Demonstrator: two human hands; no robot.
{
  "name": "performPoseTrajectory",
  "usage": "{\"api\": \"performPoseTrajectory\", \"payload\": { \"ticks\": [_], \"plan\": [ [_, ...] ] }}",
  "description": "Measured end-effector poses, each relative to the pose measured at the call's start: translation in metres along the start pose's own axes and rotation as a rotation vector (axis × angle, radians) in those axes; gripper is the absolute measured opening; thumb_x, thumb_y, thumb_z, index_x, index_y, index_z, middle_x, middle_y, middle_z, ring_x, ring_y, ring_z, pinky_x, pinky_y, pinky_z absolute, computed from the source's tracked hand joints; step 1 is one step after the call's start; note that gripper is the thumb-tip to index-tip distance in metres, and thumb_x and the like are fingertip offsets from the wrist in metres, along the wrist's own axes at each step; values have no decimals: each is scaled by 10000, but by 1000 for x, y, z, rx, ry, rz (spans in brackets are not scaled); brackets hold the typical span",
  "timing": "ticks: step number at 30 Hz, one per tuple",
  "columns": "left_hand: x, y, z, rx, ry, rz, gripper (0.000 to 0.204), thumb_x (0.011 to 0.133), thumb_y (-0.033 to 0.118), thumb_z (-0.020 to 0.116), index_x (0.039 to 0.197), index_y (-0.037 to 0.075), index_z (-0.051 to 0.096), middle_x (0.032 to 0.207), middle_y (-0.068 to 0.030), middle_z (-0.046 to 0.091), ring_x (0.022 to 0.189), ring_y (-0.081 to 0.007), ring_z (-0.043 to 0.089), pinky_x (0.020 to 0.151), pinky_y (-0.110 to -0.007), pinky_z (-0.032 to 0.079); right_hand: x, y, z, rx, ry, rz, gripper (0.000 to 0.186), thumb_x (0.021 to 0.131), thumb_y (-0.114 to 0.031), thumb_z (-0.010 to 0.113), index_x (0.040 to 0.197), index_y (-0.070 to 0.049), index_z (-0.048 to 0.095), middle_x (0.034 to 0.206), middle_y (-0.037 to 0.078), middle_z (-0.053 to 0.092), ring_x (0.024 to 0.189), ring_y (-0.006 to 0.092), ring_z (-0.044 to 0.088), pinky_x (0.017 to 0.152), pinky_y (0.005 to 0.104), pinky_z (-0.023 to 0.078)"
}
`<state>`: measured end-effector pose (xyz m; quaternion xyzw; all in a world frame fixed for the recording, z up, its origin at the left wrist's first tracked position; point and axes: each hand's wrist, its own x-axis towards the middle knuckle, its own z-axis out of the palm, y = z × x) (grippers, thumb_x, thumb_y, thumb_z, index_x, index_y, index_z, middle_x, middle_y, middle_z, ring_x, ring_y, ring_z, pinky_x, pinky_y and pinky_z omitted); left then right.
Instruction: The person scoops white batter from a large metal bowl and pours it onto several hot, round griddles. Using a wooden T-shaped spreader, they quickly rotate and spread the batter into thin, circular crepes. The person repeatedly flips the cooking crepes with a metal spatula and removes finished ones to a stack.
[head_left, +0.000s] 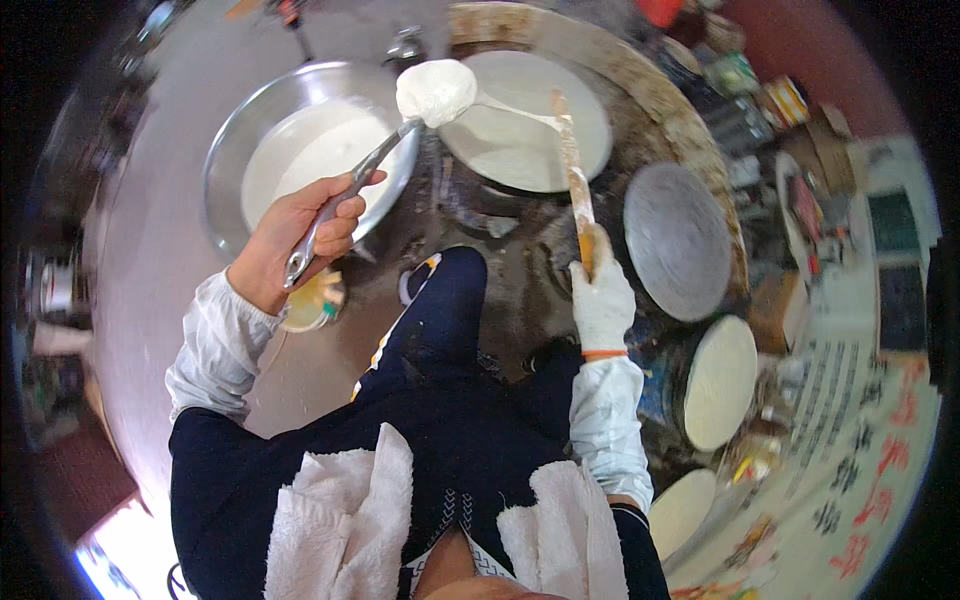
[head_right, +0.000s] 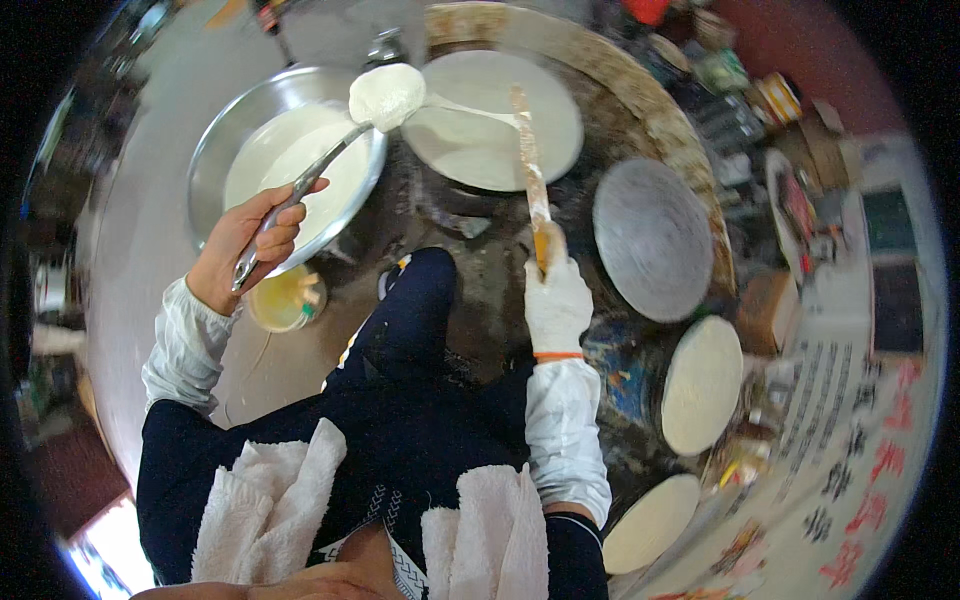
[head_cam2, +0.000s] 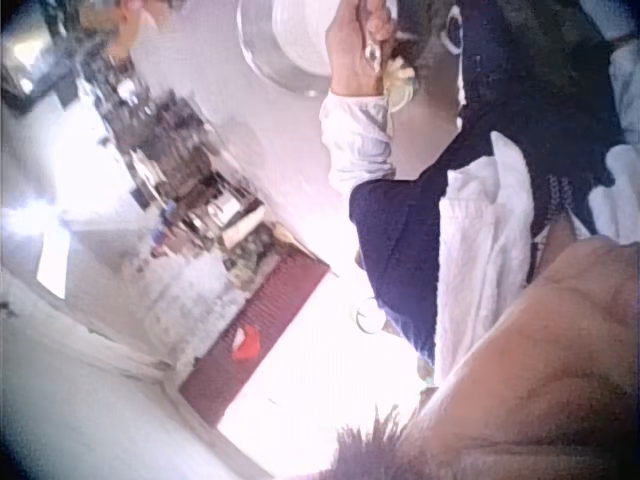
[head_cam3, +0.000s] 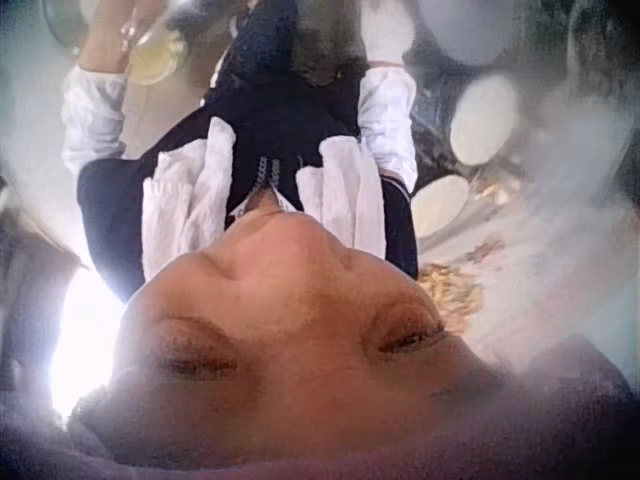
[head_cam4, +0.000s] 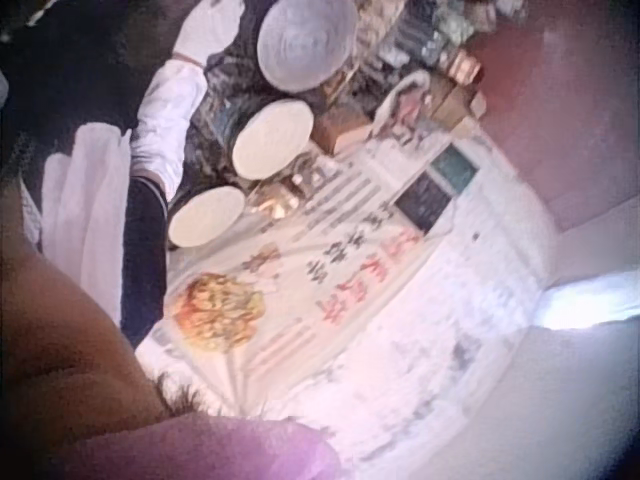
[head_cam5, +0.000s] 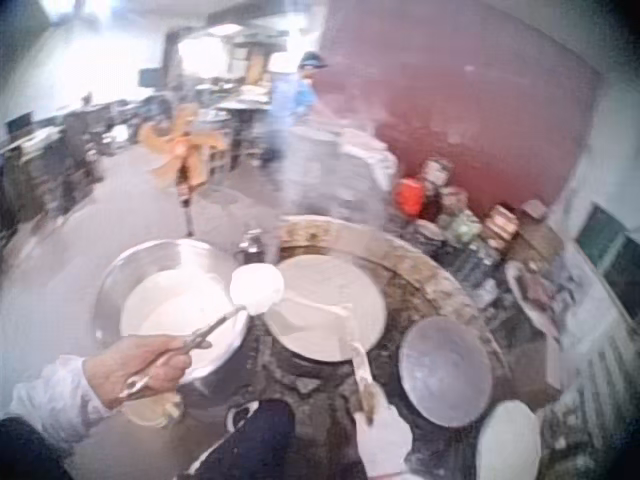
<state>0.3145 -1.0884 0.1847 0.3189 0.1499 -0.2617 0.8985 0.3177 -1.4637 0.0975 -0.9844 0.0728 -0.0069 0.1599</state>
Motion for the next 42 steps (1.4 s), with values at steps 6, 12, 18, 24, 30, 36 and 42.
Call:
{"api": "performPoseTrajectory", "payload": {
  "ticks": [6, 12, 18, 24, 30, 36, 42],
  "plan": [
    [73, -60, 152, 177, -285, -156, 382, 1073, 166, 384, 1384, -52, 415, 745, 5, 463, 471, -43, 381, 409, -182, 359, -84, 146, -58, 1249, 77, 441, 574, 906, -122, 680, 1433, -5, 484, 973, 86, 659, 667, 150, 638, 566, 273, 510],
    [180, -149, 262, 243, -436, -312, 395, 1078, 152, 401, 1392, -86, 380, 728, 15, 411, 519, -43, 386, 406, -208, 359, -130, 185, -78, 1713, 382, 582, 475, 963, -110, 584, 1422, -77, 465, 878, 78, 641, 556, 157, 606, 403, 268, 455],
    [286, -280, 296, 782, -313, -162, 294, 1023, 243, 534, 1179, 2, 598, 725, 2, 545, 510, -56, 448, 440, -211, 387, -105, 202, -70, 1496, 507, 616, 540, 939, -56, 605, 1464, -67, 479, 841, 37, 631, 457, 81, 505, 353, 229, 326],
    [376, -354, 248, 1436, -426, 309, 472, 966, 258, 597, 1396, 72, 532, 748, -65, 632, 573, -194, 579, 541, -340, 474, -48, 239, -13, 1485, 410, 673, 509, 932, -80, 637, 1427, -31, 531, 1251, 61, 627, 1044, 135, 586, 911, 275, 472],
    [409, -323, 213, 2113, -196, 762, 568, 893, 176, 641, 1418, 98, 437, 906, -199, 680, 793, -413, 656, 698, -516, 519, -17, 227, -4, 1548, 730, 683, 536, 984, -138, 563, 1502, -156, 427, 800, -2, 583, 449, 76, 429, 359, 241, 341],
    [419, -302, 253, 1872, -292, 1182, 354, 877, 146, 636, 1207, 95, 517, 987, -166, 663, 812, -396, 651, 705, -497, 516, 26, 232, 42, 1671, 592, 839, 455, 999, -153, 551, 1448, -151, 473, 765, 14, 586, 458, 110, 454, 359, 290, 355],
    [450, -304, 244, 1871, -257, 891, 320, 905, 193, 640, 1175, 52, 542, 929, -215, 655, 877, -434, 631, 770, -517, 488, 39, 240, 44, 1632, 687, 868, 443, 988, -162, 556, 1427, -187, 499, 738, 2, 543, 464, 109, 449, 366, 298, 340]
  ]
}}
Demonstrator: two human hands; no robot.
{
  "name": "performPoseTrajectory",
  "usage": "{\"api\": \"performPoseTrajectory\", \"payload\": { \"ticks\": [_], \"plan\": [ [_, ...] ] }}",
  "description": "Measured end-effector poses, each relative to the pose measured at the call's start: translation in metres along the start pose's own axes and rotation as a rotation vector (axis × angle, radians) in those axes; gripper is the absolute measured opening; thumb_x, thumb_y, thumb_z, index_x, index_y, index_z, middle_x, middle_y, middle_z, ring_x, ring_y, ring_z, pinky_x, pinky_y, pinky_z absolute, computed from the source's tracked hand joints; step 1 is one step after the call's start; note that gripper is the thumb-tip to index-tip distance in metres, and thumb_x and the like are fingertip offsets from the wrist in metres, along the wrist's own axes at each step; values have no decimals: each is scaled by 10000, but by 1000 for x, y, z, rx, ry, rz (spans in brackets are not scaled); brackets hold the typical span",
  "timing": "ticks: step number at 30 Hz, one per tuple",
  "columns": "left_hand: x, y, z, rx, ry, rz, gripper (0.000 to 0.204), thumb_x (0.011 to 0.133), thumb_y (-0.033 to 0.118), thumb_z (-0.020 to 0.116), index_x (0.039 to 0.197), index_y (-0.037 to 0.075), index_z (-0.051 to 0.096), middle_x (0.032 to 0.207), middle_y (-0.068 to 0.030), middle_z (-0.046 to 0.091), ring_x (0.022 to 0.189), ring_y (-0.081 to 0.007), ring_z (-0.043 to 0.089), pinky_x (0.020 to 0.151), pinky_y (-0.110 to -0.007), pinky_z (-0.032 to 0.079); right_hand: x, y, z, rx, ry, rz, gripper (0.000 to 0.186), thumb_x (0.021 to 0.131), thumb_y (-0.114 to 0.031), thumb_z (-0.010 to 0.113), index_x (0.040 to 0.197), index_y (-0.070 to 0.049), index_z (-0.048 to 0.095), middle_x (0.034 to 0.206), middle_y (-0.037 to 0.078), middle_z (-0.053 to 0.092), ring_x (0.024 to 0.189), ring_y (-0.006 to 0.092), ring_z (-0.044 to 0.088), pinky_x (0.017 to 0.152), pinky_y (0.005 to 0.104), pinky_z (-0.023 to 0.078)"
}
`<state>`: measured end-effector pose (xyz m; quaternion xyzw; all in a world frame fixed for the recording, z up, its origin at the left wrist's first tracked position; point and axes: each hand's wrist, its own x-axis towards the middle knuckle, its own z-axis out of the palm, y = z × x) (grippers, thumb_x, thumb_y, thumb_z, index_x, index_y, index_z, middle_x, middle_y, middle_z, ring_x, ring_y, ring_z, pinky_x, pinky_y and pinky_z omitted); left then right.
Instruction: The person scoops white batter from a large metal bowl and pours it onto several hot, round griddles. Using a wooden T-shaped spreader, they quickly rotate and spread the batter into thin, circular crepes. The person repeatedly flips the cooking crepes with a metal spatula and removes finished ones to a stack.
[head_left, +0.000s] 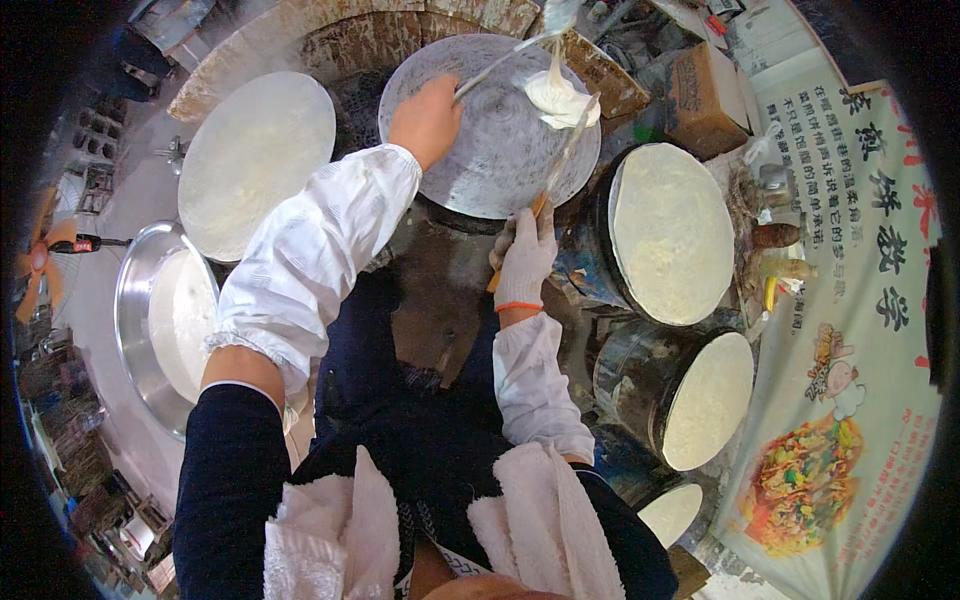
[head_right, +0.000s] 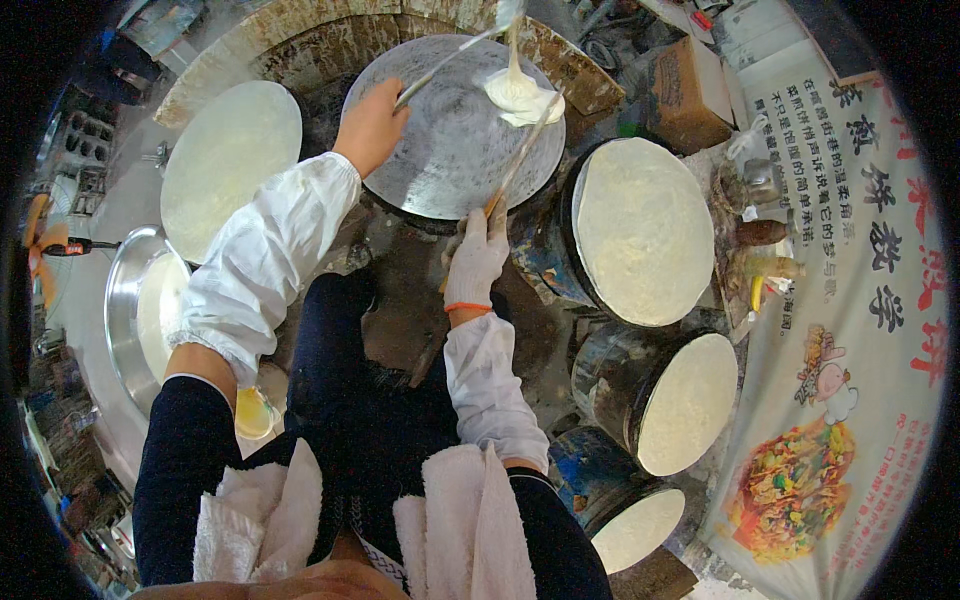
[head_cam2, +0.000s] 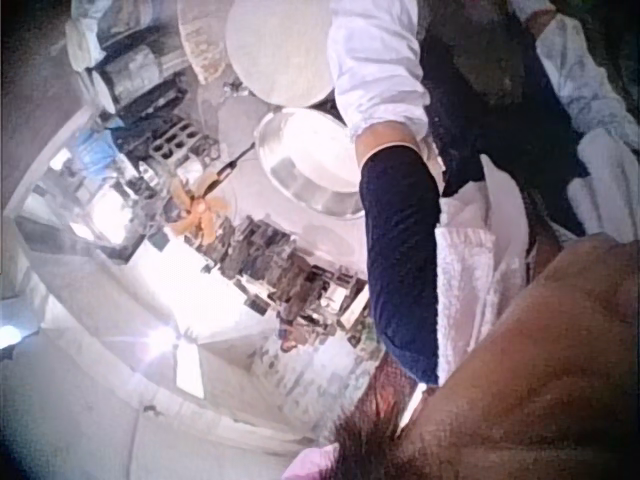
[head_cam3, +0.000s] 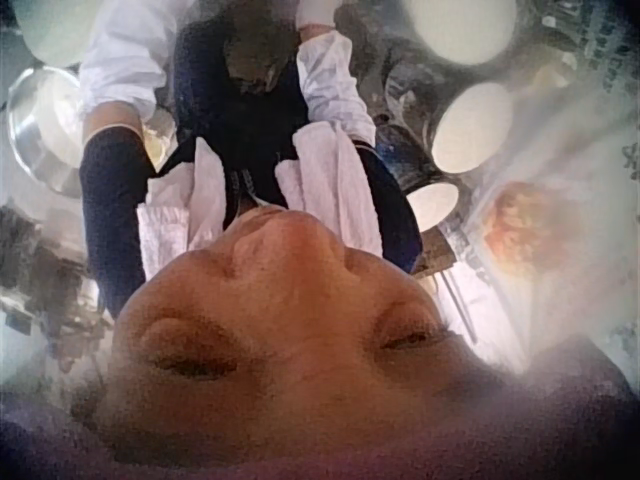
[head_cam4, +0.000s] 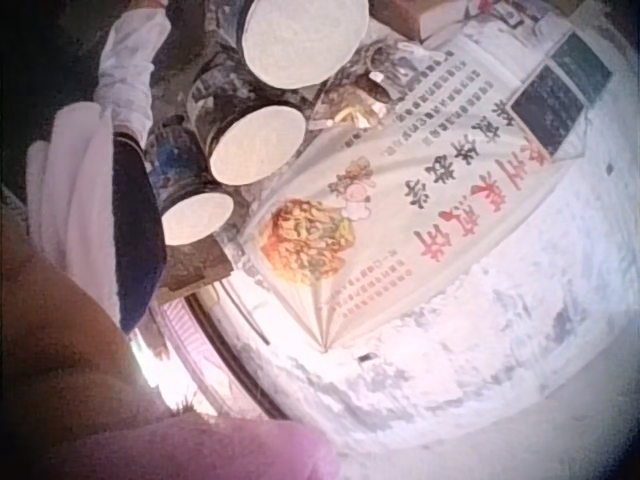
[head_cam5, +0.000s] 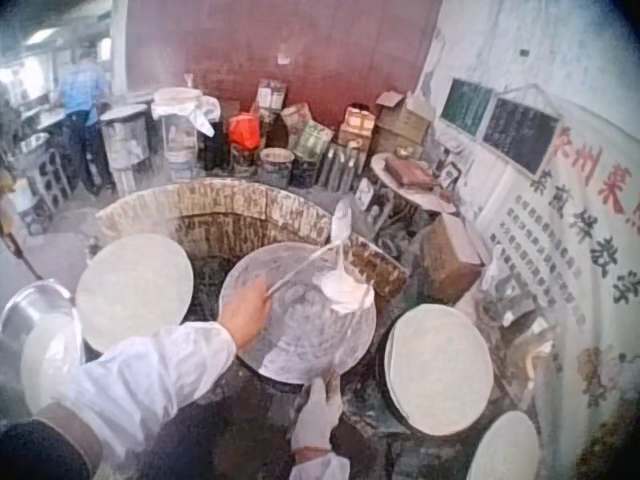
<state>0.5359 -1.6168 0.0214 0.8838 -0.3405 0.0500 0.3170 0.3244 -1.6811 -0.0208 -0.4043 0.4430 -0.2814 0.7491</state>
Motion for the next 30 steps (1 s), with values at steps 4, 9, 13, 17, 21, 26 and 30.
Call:
{"api": "performPoseTrajectory", "payload": {
  "ticks": [4, 9, 13, 17, 21, 26, 30],
  "plan": [
    [-13, -47, 23, -55, -34, -159, 341, 932, 270, 619, 1164, 24, 570, 880, -225, 644, 847, -433, 636, 757, -517, 479, 62, 18, 35, -149, 35, -115, 390, 957, -216, 591, 1333, -113, 572, 780, 23, 555, 551, 134, 499, 442, 301, 362],
    [-36, -102, -11, -255, -203, -514, 387, 946, 394, 586, 1020, 20, 654, 941, -202, 695, 863, -365, 669, 752, -457, 500, 104, 3, 64, -500, -131, -293, 445, 928, -173, 579, 1322, 33, 569, 1075, 177, 706, 963, 276, 661, 894, 359, 482],
    [-79, -94, -42, -662, -259, -732, 377, 1012, 427, 520, 1005, 69, 638, 683, 42, 477, 519, -83, 442, 479, -234, 336, 62, -35, 29, -863, -143, -552, 470, 919, -199, 599, 1330, 26, 564, 1180, 235, 682, 1073, 344, 663, 936, 399, 477],
    [-105, -85, -41, -951, -279, -799, 284, 1013, 357, 546, 932, 88, 586, 677, 31, 494, 527, -75, 481, 465, -245, 380, 26, -29, -49, -954, 32, -576, 483, 934, -239, 590, 1375, -45, 552, 1167, 271, 663, 1069, 410, 646, 926, 447, 492],
    [-128, -60, -56, -1454, -566, -1102, 286, 1017, 352, 555, 876, 104, 547, 614, 34, 471, 423, -77, 408, 371, -239, 326, -1, -24, -74, -1342, 111, -386, 536, 950, -300, 559, 1451, -126, 478, 1150, 272, 657, 1028, 437, 641, 883, 504, 501],
    [-156, 10, -77, -1504, -907, -1089, 304, 1022, 351, 549, 821, 125, 512, 605, 42, 461, 402, -63, 343, 361, -226, 274, 35, -8, -34, -1203, 3, -547, 506, 957, -289, 528, 1443, -160, 473, 1159, 274, 642, 1005, 453, 638, 873, 497, 506],
    [-134, 32, -81, -1445, -743, -874, 297, 1022, 346, 552, 839, 113, 531, 620, 42, 484, 431, -66, 401, 387, -222, 309, 88, 0, -8, -841, -139, -460, 449, 918, -248, 567, 1321, -51, 589, 1128, 250, 677, 1032, 407, 653, 914, 437, 495]
  ]
}}
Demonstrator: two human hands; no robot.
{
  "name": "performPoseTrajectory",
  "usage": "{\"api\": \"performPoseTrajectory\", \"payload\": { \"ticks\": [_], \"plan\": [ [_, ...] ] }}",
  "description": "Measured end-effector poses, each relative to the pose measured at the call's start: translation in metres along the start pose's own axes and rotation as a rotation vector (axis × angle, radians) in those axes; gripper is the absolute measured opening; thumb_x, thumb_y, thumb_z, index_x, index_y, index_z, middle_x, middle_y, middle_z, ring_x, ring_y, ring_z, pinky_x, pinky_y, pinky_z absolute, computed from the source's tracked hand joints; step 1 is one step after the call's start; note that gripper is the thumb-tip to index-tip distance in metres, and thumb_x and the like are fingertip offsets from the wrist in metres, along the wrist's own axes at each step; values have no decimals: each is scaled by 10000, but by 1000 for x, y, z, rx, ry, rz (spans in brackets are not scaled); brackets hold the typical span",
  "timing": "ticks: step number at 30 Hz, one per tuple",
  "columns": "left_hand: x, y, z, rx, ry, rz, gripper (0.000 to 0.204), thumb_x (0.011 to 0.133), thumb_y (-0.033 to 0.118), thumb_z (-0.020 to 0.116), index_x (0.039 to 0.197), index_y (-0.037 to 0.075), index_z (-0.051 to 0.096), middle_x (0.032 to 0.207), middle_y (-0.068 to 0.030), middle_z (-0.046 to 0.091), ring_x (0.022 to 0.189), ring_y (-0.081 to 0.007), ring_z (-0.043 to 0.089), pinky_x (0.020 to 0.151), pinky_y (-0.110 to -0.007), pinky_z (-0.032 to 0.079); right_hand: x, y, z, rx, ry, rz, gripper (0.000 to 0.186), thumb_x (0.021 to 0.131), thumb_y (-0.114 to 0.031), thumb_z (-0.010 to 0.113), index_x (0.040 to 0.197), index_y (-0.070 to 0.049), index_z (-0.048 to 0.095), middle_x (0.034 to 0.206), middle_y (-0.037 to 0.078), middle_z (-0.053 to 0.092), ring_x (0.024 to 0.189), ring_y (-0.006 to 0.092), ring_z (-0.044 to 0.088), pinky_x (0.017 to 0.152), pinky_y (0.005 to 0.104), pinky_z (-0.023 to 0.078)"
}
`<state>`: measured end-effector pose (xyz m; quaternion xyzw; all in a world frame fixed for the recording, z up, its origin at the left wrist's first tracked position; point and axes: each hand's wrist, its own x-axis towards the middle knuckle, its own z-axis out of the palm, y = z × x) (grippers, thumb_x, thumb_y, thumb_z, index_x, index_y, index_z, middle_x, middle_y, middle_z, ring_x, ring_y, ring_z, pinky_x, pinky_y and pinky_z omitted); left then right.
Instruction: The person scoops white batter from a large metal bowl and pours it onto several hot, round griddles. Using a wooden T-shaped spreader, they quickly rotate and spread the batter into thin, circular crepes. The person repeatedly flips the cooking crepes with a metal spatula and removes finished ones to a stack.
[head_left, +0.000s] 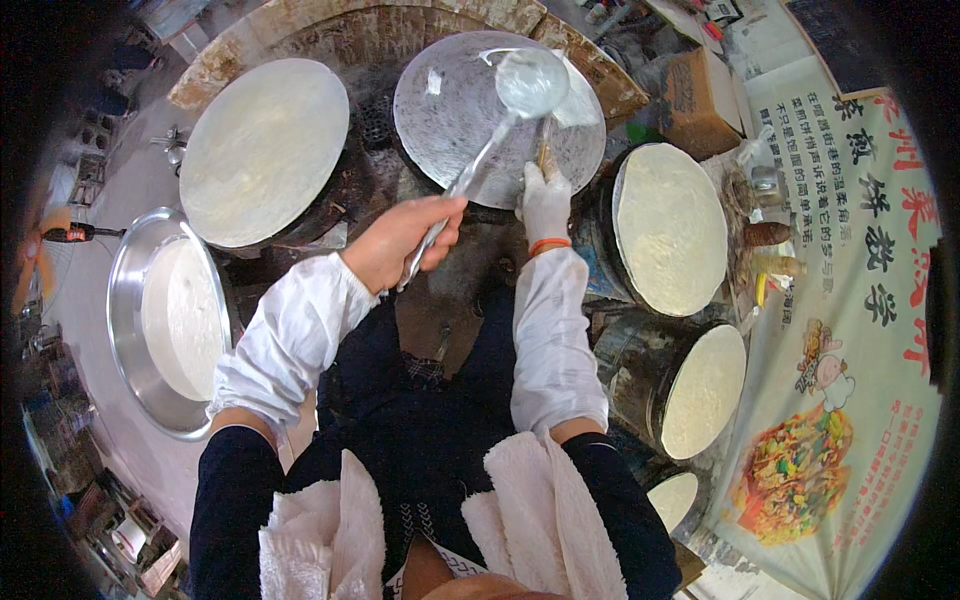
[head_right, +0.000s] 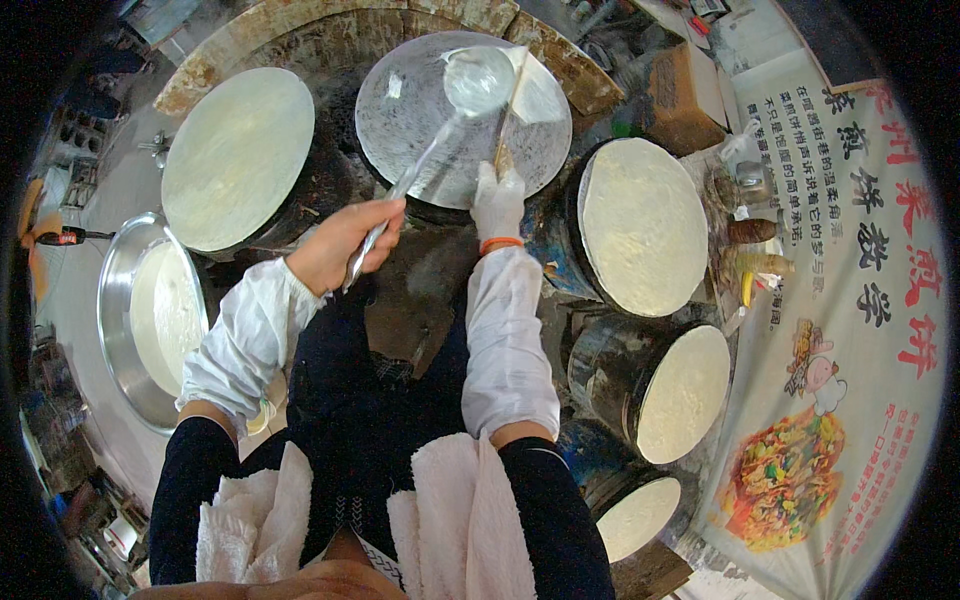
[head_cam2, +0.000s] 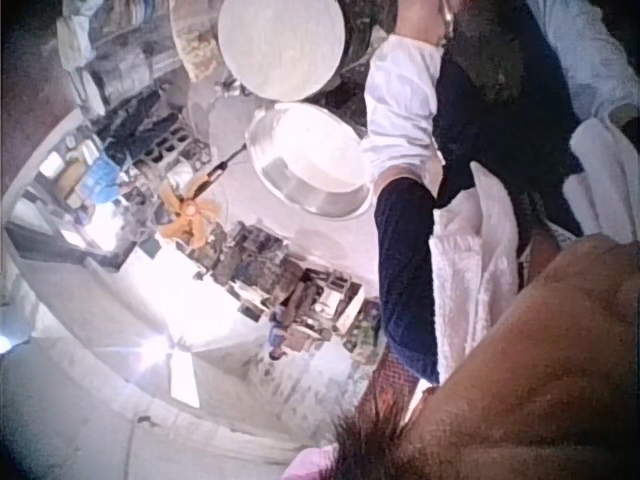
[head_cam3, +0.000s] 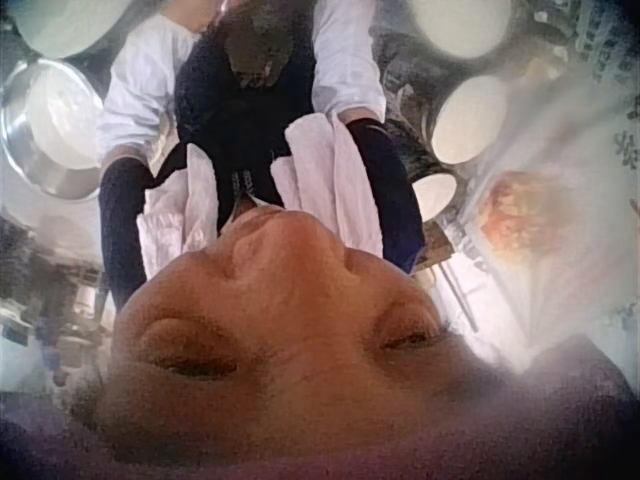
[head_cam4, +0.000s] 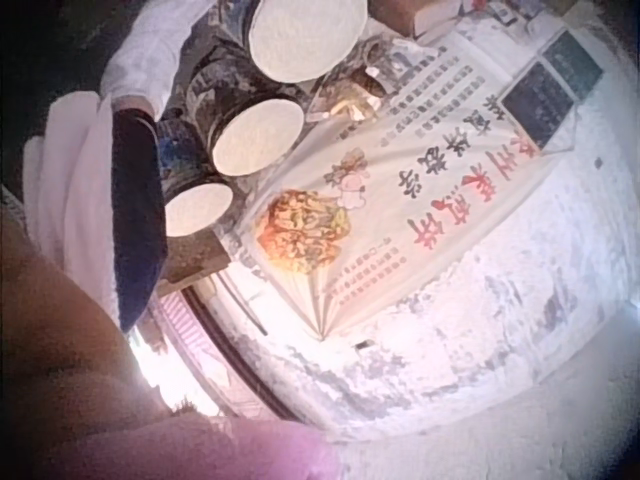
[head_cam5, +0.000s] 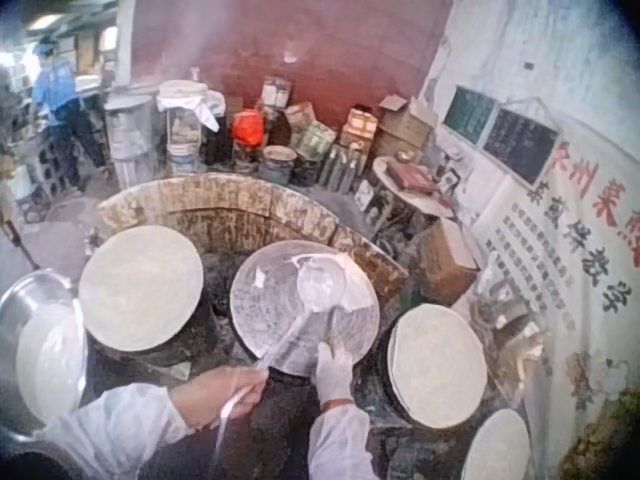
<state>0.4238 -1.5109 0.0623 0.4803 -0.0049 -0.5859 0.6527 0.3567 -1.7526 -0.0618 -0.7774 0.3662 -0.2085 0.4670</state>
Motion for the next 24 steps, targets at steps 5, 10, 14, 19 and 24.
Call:
{"api": "performPoseTrajectory", "payload": {
  "ticks": [5, 10, 14, 19, 24],
  "plan": [
    [8, 15, -40, -32, 96, 81, 282, 1036, 314, 525, 886, 76, 543, 621, 32, 472, 464, -78, 428, 410, -234, 347, -14, -15, -35, -137, 105, -12, 472, 900, -237, 615, 1325, -32, 590, 1107, 246, 691, 1050, 386, 663, 919, 410, 497],
    [-5, 13, -57, 33, 192, 107, 270, 1060, 298, 471, 959, 63, 559, 585, 39, 465, 416, -69, 423, 382, -218, 344, 6, -36, -20, -392, 22, 30, 472, 907, -305, 605, 1284, -23, 618, 1105, 285, 673, 1059, 424, 641, 920, 446, 489],
    [-8, 3, -59, 46, 246, 123, 266, 1038, 301, 511, 935, 59, 549, 586, 19, 480, 411, -89, 416, 380, -240, 323, 43, -16, 31, -170, 19, -100, 446, 935, -330, 582, 1297, -71, 621, 980, 266, 688, 958, 443, 654, 854, 465, 509],
    [-8, -6, -58, 1, 295, 118, 272, 1028, 317, 531, 888, 84, 522, 581, 21, 458, 417, -95, 406, 389, -246, 311, 35, -25, 57, -193, -134, -243, 405, 931, -261, 597, 1249, -13, 633, 991, 269, 684, 982, 413, 661, 864, 436, 497],
    [-22, -13, -64, 24, 330, 131, 285, 1037, 324, 515, 868, 95, 509, 564, 32, 443, 410, -84, 392, 378, -236, 307, 38, -36, -17, -330, -144, -149, 421, 925, -229, 611, 1279, -1, 624, 1052, 237, 707, 986, 319, 683, 875, 375, 503]
  ]
}}
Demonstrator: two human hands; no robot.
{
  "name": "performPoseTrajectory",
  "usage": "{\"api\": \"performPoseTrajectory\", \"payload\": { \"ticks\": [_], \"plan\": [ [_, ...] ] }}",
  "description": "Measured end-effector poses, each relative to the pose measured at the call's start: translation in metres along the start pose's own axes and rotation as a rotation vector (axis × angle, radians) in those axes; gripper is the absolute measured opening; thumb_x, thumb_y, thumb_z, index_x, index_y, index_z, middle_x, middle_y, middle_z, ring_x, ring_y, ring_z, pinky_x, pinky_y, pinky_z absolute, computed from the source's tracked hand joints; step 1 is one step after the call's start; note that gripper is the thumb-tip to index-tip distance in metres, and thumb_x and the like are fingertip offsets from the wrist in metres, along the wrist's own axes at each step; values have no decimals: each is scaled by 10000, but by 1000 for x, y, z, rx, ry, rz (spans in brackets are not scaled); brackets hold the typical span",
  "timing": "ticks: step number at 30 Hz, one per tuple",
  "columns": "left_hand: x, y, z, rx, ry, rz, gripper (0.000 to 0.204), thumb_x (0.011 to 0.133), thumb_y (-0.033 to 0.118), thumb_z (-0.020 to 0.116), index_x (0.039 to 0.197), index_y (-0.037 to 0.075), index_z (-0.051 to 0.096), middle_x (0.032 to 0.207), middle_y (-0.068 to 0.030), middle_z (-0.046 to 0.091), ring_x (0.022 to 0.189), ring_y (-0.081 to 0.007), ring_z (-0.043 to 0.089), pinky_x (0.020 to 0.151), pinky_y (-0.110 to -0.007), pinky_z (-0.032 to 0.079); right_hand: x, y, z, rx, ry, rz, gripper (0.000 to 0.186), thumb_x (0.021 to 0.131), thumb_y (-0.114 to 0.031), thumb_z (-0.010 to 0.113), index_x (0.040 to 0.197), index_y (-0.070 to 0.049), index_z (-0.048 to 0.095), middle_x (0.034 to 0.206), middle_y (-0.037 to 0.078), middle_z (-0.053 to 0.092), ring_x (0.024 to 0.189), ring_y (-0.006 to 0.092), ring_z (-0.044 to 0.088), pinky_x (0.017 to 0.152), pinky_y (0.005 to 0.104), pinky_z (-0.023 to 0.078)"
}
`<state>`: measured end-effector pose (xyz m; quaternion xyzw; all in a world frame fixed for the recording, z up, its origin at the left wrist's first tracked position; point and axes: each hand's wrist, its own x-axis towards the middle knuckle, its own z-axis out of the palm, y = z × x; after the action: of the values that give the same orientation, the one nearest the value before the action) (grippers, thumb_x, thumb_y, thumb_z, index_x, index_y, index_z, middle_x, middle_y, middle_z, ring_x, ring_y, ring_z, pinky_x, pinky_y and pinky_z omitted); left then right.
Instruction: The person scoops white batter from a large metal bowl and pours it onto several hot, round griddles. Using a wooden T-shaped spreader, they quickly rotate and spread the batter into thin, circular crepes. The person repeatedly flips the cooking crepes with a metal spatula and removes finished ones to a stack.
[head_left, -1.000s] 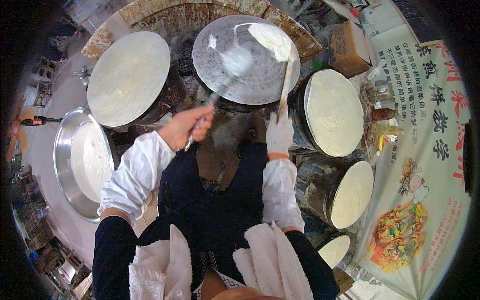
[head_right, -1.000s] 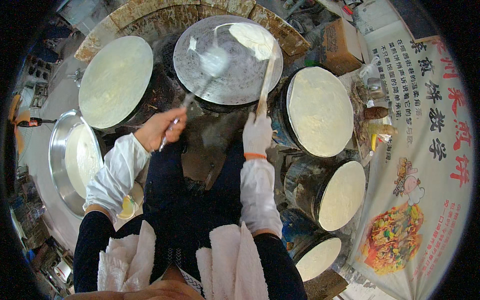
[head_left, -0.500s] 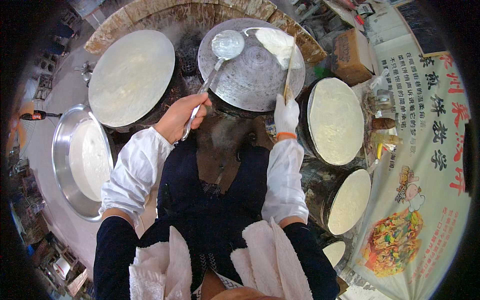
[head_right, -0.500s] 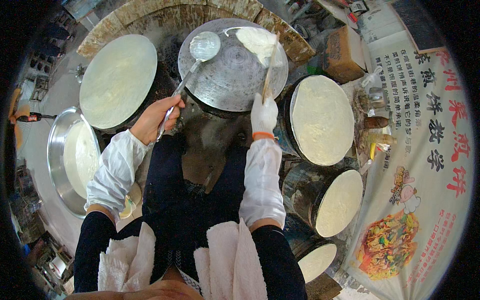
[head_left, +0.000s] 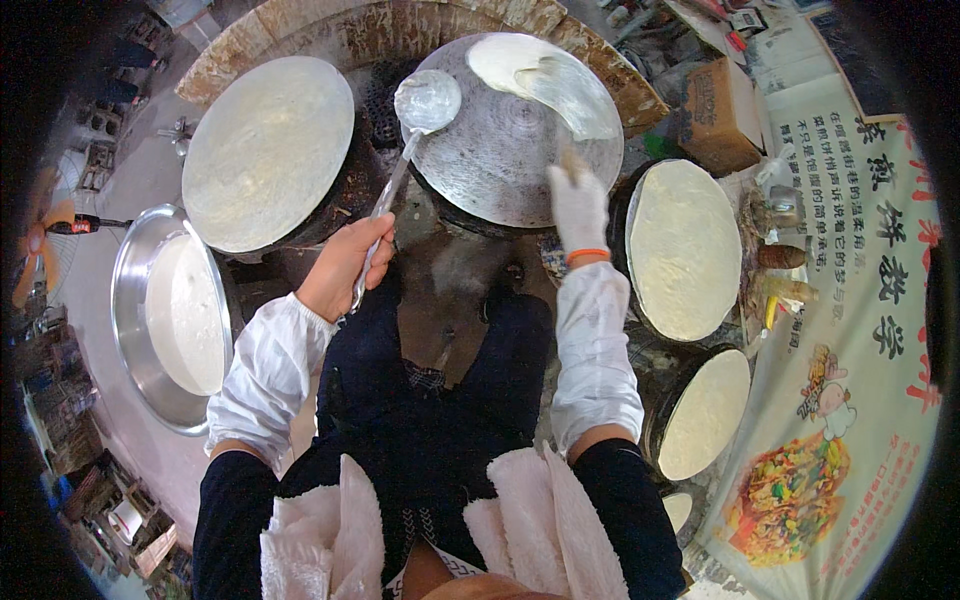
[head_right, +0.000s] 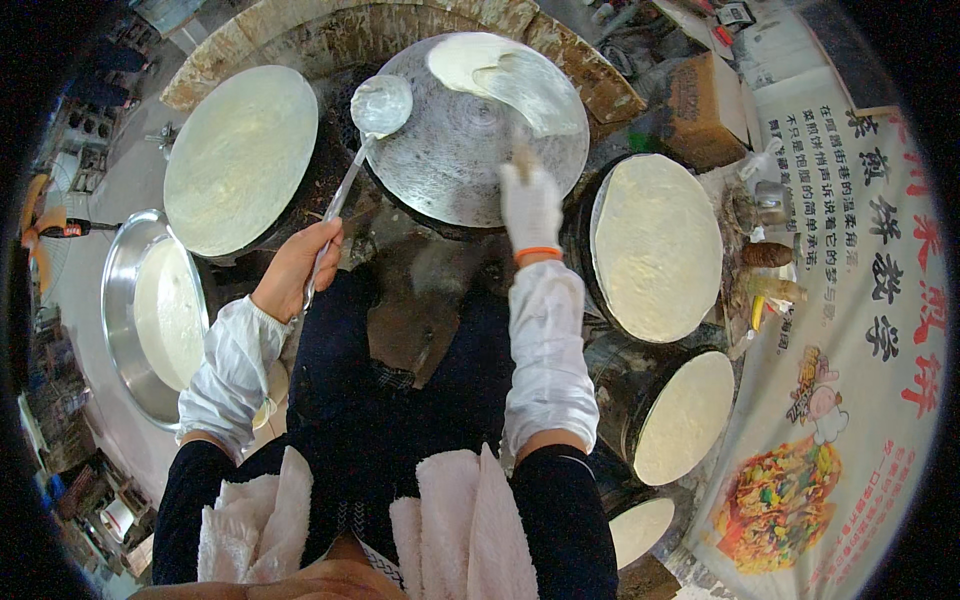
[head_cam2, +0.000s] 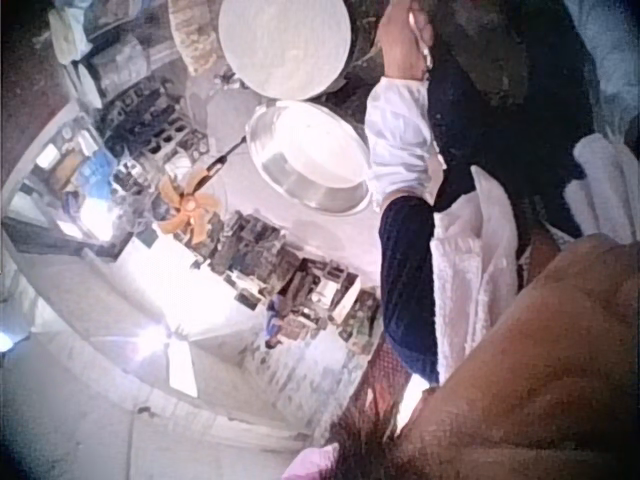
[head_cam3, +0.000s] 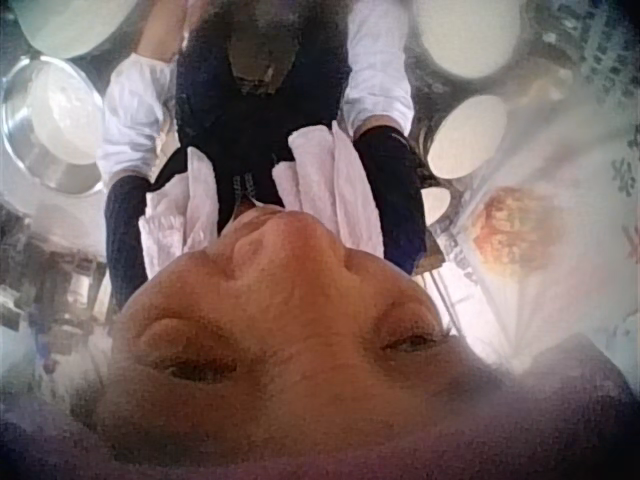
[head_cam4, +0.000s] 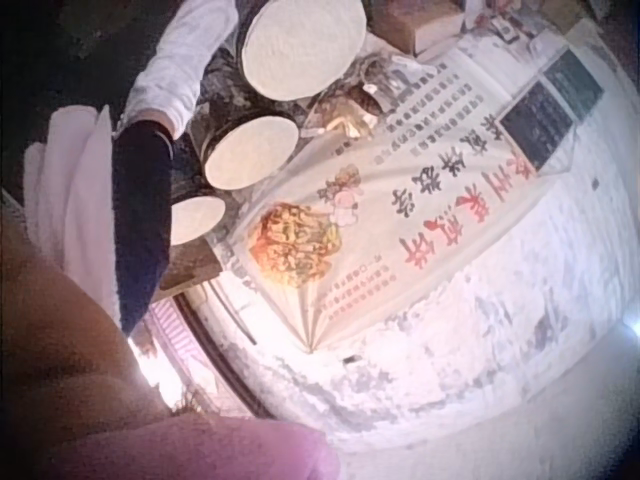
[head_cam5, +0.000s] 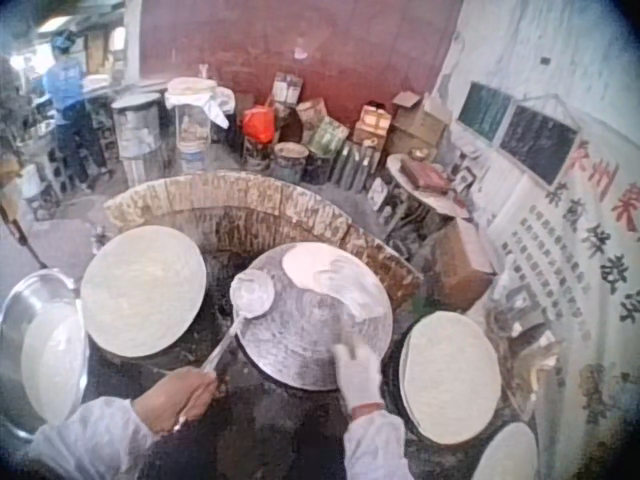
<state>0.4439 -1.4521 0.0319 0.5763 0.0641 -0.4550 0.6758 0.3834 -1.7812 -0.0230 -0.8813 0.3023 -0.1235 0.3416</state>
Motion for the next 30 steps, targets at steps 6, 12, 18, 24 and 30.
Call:
{"api": "performPoseTrajectory", "payload": {
  "ticks": [6, 12, 18, 24, 30],
  "plan": [
    [-17, 4, 11, 29, 29, 26, 278, 1033, 310, 539, 857, 98, 502, 542, 28, 458, 378, -78, 392, 363, -225, 306, 55, 64, -28, 209, -7, 60, 444, 897, -263, 646, 1234, 27, 642, 1114, 229, 710, 1020, 311, 689, 891, 379, 506],
    [-24, 1, 13, 39, 154, 38, 259, 989, 271, 632, 837, 112, 495, 515, 27, 446, 365, -78, 391, 357, -226, 301, 52, -7, 2, 144, -344, 3, 440, 928, -288, 619, 1304, -61, 613, 1108, 226, 706, 1033, 339, 675, 897, 385, 498],
    [-37, 0, 0, 35, 249, 105, 248, 961, 214, 664, 805, 104, 504, 512, 23, 453, 371, -78, 401, 362, -230, 302, 18, 17, -17, 101, -207, -199, 452, 932, -236, 640, 1344, -55, 597, 1195, 233, 678, 1168, 312, 640, 991, 337, 464],
    [-48, 2, -2, -11, 355, 141, 229, 955, 183, 667, 811, 107, 506, 528, 27, 457, 386, -71, 403, 375, -217, 305, 107, 52, -43, -13, -164, 8, 454, 923, -278, 619, 1296, -19, 612, 1179, 271, 662, 1086, 394, 647, 942, 396, 499],
    [-52, -1, -15, -55, 369, 156, 223, 970, 194, 649, 821, 114, 504, 536, 30, 447, 400, -67, 398, 377, -216, 308, 91, -1, -16, 56, -468, -101, 468, 949, -289, 600, 1328, -13, 593, 1259, 241, 645, 1183, 332, 619, 994, 346, 468]
  ]
}}
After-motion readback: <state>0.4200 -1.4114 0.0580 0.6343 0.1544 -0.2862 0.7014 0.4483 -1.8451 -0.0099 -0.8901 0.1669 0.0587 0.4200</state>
